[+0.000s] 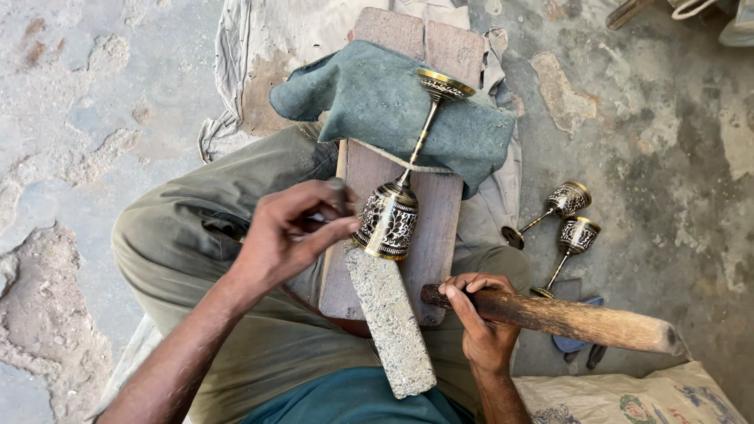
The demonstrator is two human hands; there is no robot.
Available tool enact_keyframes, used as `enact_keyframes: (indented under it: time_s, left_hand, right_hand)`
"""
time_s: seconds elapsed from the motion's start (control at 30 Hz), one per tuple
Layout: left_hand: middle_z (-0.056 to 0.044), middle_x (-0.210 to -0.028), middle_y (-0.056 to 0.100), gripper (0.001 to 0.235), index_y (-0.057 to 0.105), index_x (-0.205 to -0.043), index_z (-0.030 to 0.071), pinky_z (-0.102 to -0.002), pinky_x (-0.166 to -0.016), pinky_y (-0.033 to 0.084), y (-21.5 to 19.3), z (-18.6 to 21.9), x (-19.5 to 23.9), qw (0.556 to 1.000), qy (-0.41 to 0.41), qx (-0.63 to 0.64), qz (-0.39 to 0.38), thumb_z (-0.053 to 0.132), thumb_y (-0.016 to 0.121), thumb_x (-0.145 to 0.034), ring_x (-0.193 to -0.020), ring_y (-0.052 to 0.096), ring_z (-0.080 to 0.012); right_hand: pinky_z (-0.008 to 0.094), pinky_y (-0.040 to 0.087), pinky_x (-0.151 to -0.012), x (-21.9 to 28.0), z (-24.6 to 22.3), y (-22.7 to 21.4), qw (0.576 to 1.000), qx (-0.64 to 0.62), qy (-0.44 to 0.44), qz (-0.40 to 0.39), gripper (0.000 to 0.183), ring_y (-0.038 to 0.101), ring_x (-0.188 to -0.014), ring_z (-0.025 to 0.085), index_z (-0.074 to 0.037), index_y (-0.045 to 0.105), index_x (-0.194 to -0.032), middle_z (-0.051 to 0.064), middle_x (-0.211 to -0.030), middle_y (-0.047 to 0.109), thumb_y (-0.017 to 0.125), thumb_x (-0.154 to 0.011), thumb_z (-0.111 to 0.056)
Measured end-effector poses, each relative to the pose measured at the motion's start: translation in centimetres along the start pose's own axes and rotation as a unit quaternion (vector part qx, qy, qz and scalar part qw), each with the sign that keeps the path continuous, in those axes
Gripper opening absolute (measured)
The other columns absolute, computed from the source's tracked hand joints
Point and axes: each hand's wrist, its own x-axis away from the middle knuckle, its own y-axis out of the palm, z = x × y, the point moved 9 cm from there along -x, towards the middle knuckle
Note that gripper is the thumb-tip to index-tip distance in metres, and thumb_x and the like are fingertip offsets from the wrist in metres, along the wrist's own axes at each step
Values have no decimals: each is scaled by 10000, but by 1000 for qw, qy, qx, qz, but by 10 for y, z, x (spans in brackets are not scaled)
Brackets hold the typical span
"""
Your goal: The person hammers a metal chalice stem using a wooden mallet and a metal punch. They repeatedly strike the punch to shape or emboss the stem while holding the chalice steady on a cushioned block.
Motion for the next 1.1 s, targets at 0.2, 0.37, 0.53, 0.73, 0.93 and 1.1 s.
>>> enact_keyframes:
  time_s: [0.2, 0.37, 0.53, 0.73, 0.93, 1.1]
  left_hand:
    - [-56, -989, 753, 370, 694, -1234, 80, -319, -762, 640, 23, 51, -22, 976, 195, -78, -59, 205, 815, -907, -867, 766, -176]
    - [-97, -1080, 759, 421, 660, -1309, 69, -359, -721, 625, 34, 55, -34, 965, 206, -86, -135, 236, 756, -936, -848, 770, -225]
    - [-91, -980, 757, 453, 650, -1327, 91, -413, -734, 603, 37, 49, -41, 958, 214, -61, -182, 286, 737, -928, -842, 764, -248]
    - [-73, -974, 754, 461, 614, -1366, 91, -411, -743, 598, 31, 50, -38, 955, 252, 4, -155, 291, 719, -964, -866, 761, -257]
    - [-101, -1021, 744, 406, 630, -1330, 111, -421, -744, 603, 34, 47, -34, 952, 260, 0, -163, 312, 674, -979, -861, 748, -298]
    - [-106, -1136, 755, 364, 650, -1324, 137, -459, -806, 596, 38, 61, -35, 926, 321, 20, -196, 317, 616, -1009, -973, 737, -335]
  right_hand:
    - [431, 566, -831, -19, -45, -11, 988, 149, 35, -14, 236, 686, -832, 229, 8, 623, -1046, 143, -911, 681, 715, -869, 133]
    - [366, 579, -835, -31, -118, -9, 972, 203, 47, -108, 301, 671, -906, 173, 21, 626, -1088, 97, -952, 680, 765, -827, 78]
    - [326, 584, -797, -53, -165, 22, 890, 449, 34, -65, 300, 694, -878, 153, 12, 637, -1059, 65, -948, 710, 770, -790, 24]
    - [331, 561, -804, -69, -208, 45, 693, 712, -86, -75, 411, 703, -897, 171, 44, 694, -1171, 123, -995, 730, 791, -771, 42]
    - [291, 594, -868, -70, -223, 63, 773, 621, -94, -89, 300, 702, -925, 153, 42, 663, -1120, 136, -986, 730, 797, -854, 6]
    - [334, 595, -834, -74, -218, 63, 708, 697, -97, -64, 314, 739, -894, 188, 13, 692, -1115, 141, -969, 750, 821, -829, 15]
